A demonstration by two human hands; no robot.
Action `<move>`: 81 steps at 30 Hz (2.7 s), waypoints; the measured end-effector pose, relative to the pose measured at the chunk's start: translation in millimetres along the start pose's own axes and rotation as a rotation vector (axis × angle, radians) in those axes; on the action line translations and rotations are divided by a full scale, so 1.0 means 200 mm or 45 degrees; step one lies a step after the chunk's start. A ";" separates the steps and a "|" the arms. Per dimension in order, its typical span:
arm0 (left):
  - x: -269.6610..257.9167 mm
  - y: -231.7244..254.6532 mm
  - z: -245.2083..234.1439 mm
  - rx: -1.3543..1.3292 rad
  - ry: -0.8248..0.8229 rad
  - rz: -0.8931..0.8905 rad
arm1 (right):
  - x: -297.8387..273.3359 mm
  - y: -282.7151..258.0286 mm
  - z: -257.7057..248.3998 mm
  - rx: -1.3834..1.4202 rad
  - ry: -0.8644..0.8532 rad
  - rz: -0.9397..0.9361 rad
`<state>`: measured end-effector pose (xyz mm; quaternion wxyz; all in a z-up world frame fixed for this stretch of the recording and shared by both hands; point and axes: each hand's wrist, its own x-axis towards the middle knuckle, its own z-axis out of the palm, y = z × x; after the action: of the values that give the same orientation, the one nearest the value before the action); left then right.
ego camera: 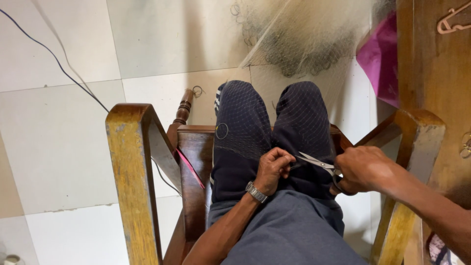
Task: Trimming a fine-mesh fishing net with scissors while seated in a chair
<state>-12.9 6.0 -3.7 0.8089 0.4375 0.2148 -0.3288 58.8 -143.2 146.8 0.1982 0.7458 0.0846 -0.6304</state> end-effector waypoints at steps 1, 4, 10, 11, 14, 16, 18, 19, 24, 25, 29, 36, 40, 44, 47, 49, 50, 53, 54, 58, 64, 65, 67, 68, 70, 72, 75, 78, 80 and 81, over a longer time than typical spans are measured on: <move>0.00 0.00 0.00 0.000 -0.001 -0.001 | 0.01 0.00 0.01 0.000 -0.001 0.001; 0.01 -0.01 -0.01 -0.022 0.000 -0.008 | 0.06 0.01 0.05 0.008 0.046 -0.035; 0.02 -0.04 -0.01 -0.015 -0.002 0.001 | 0.09 0.02 0.07 0.039 0.119 -0.045; 0.01 -0.03 -0.01 0.002 0.004 0.009 | 0.09 0.02 0.06 0.057 0.117 -0.051; 0.01 -0.03 -0.01 0.013 0.012 0.007 | 0.09 0.01 0.05 0.063 0.115 -0.052; 0.02 -0.06 -0.01 0.004 0.017 -0.001 | 0.06 0.00 0.02 0.047 0.116 -0.048; 0.04 -0.11 -0.01 -0.170 0.065 0.057 | -0.01 -0.02 -0.03 0.095 0.202 -0.091; 0.04 -0.11 -0.01 -0.171 0.064 0.058 | 0.00 -0.02 -0.03 0.094 0.202 -0.090; 0.05 -0.14 -0.03 -0.189 0.051 0.030 | 0.02 -0.01 0.00 0.115 0.280 -0.091; 0.03 -0.10 -0.03 -0.189 0.049 0.030 | 0.04 0.01 0.02 0.117 0.280 -0.090; -0.01 -0.01 -0.01 -0.051 0.023 -0.054 | 0.00 0.05 0.05 0.180 0.034 -0.026; 0.03 -0.04 0.00 0.010 0.036 -0.200 | 0.02 0.20 0.28 0.664 0.111 -0.312; 0.03 -0.03 0.01 0.105 -0.028 -0.224 | 0.06 0.20 0.39 0.892 0.141 -0.278; 0.06 -0.06 0.01 0.203 -0.026 -0.222 | 0.13 0.19 0.49 1.131 0.233 -0.369; 0.09 -0.09 0.02 0.264 0.000 -0.171 | 0.14 0.19 0.56 1.296 0.262 -0.414; 0.10 -0.11 0.03 0.291 0.015 -0.160 | 0.15 0.18 0.61 1.344 0.311 -0.450; 0.11 -0.11 0.03 0.291 0.030 -0.169 | 0.15 0.18 0.63 1.351 0.357 -0.499; 0.09 -0.11 0.02 0.217 0.020 -0.162 | 0.15 0.15 0.68 1.380 0.414 -0.570; 0.08 -0.11 0.01 0.143 -0.003 -0.141 | 0.15 0.14 0.69 1.399 0.427 -0.594; 0.01 0.01 0.05 0.098 -0.004 -0.129 | 0.14 0.11 0.70 1.493 0.438 -0.620; 0.03 0.07 0.07 0.267 -0.052 -0.303 | 0.16 0.08 0.75 1.674 0.443 -0.668; 0.04 0.06 0.07 0.319 -0.040 -0.306 | 0.17 0.07 0.76 1.730 0.433 -0.678; 0.07 0.00 0.06 0.370 -0.027 -0.308 | 0.18 0.06 0.77 1.783 0.421 -0.689; 0.09 -0.05 0.04 0.284 -0.013 -0.231 | 0.19 0.04 0.78 1.807 0.390 -0.683; 0.10 -0.09 0.03 0.199 0.002 -0.152 | 0.19 0.03 0.77 1.829 0.360 -0.677; 0.08 -0.06 0.04 0.218 0.073 -0.164 | 0.17 0.00 0.75 1.837 0.301 -0.683; 0.05 -0.03 0.06 0.233 0.097 -0.200 | 0.19 0.00 0.78 1.866 0.279 -0.634; 0.05 -0.06 0.04 0.162 0.083 -0.205 | 0.14 -0.01 0.76 1.861 0.164 -0.531; 0.05 -0.05 0.04 0.170 0.070 -0.198 | 0.14 -0.02 0.75 1.843 0.120 -0.518; 0.05 -0.05 0.04 0.178 0.061 -0.191 | 0.13 -0.03 0.75 1.824 0.074 -0.508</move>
<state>-13.4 -8.3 -11.0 0.7440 0.4834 0.2428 -0.3922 -74.7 -200.7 101.0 -0.4570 0.6792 -0.2080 -0.5353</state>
